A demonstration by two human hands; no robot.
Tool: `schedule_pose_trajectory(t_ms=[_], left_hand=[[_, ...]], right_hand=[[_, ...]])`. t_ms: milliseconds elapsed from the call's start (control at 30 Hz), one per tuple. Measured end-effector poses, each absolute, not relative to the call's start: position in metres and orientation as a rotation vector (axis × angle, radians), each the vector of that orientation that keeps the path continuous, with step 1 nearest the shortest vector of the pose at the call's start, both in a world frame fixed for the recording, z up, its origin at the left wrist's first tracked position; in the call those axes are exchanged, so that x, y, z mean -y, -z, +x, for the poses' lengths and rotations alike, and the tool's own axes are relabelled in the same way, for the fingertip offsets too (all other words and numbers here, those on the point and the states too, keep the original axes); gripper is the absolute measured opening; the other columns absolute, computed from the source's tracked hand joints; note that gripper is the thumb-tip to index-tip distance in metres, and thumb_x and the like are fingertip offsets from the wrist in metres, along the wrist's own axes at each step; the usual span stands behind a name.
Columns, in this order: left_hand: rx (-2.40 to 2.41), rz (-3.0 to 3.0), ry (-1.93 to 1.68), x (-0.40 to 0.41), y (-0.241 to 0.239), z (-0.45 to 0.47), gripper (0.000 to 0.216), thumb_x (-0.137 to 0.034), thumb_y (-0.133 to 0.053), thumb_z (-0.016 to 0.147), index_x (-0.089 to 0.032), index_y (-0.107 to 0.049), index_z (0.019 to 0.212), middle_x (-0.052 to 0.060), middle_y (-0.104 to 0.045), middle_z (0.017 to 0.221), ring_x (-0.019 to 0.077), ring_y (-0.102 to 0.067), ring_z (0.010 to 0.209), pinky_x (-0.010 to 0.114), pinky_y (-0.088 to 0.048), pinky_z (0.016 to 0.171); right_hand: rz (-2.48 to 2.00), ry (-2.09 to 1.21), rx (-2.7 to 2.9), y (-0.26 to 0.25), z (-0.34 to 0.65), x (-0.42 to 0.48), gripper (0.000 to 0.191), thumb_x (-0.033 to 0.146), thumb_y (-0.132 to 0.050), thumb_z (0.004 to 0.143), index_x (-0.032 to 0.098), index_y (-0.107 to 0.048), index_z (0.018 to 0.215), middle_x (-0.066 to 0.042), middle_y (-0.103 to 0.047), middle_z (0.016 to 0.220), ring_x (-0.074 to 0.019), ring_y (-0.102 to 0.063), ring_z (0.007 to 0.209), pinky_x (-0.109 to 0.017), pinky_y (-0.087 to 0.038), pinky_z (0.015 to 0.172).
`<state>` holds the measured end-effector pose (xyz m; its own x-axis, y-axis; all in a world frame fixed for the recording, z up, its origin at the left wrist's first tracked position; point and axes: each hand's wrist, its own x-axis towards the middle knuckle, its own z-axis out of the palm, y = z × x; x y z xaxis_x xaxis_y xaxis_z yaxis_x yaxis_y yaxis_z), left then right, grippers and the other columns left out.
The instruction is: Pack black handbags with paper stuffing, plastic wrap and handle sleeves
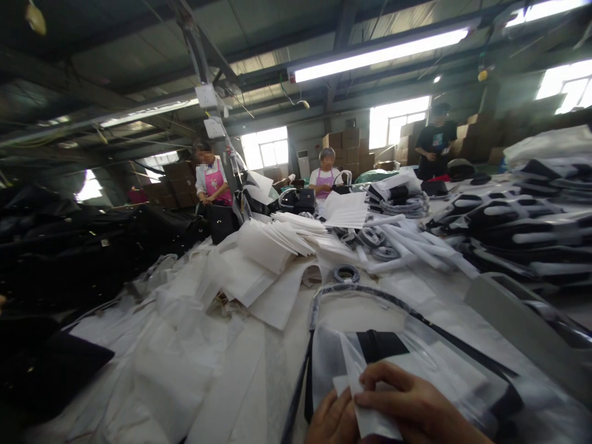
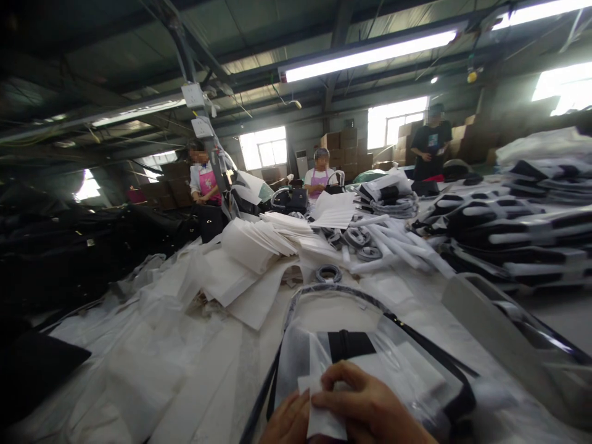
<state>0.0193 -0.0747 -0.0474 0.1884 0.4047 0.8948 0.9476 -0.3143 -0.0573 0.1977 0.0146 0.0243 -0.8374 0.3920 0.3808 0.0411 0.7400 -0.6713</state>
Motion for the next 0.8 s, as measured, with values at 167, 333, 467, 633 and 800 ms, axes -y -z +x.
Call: schedule_pose_trajectory(t_ms=[167,333,467,633,800], left_hand=[[1.111,-1.690,1.266,0.070,0.053,0.022,0.037,-0.015,-0.035,0.103,-0.018,-0.067,0.087,-0.001,-0.078,0.084,0.0075,-0.074,0.093,0.020,-0.047,0.106],[1.303,-1.740,1.165,0.081,0.054,0.017,0.018,-0.018,-0.050,0.099,-0.018,-0.067,0.105,0.008,-0.077,0.106,0.0127,-0.073,0.102,0.018,-0.058,0.088],[1.197,-1.757,1.070,0.078,0.057,0.015,0.026,-0.021,-0.047,0.102,-0.016,-0.068,0.116,0.006,-0.077,0.110,0.0179,-0.068,0.114,0.024,-0.056,0.097],[1.197,-1.641,1.216,0.066,0.069,0.024,0.035,-0.014,-0.039,0.104,-0.020,-0.074,0.104,0.000,-0.079,0.099,0.0124,-0.070,0.107,0.022,-0.050,0.104],[1.139,-1.534,1.309,0.057,0.076,0.032,0.035,-0.017,-0.043,0.103,-0.021,-0.076,0.093,-0.001,-0.080,0.092,0.0099,-0.074,0.096,0.021,-0.045,0.108]], right_hand=[[-0.245,-0.803,2.437,-0.020,0.202,-0.012,0.051,0.013,-0.050,0.090,0.040,-0.063,0.131,-0.008,-0.069,0.104,-0.0215,-0.069,0.095,-0.032,-0.057,0.082],[-0.248,-0.608,2.494,-0.017,0.201,-0.002,0.034,0.019,-0.051,0.095,0.033,-0.067,0.121,-0.008,-0.069,0.089,-0.0208,-0.067,0.081,-0.030,-0.055,0.071],[-0.205,-0.688,2.544,-0.033,0.203,0.003,0.022,0.025,-0.051,0.097,0.028,-0.072,0.104,-0.009,-0.071,0.085,-0.0202,-0.069,0.078,-0.029,-0.055,0.069],[-0.382,-0.893,2.384,-0.061,0.199,-0.019,0.028,0.034,-0.048,0.100,0.026,-0.074,0.092,-0.008,-0.075,0.092,-0.0203,-0.072,0.087,-0.028,-0.056,0.079],[-0.558,-0.689,2.681,-0.054,0.157,-0.058,0.035,0.030,-0.050,0.098,0.024,-0.068,0.127,-0.009,-0.068,0.131,-0.0279,-0.053,0.133,-0.045,-0.031,0.118]])
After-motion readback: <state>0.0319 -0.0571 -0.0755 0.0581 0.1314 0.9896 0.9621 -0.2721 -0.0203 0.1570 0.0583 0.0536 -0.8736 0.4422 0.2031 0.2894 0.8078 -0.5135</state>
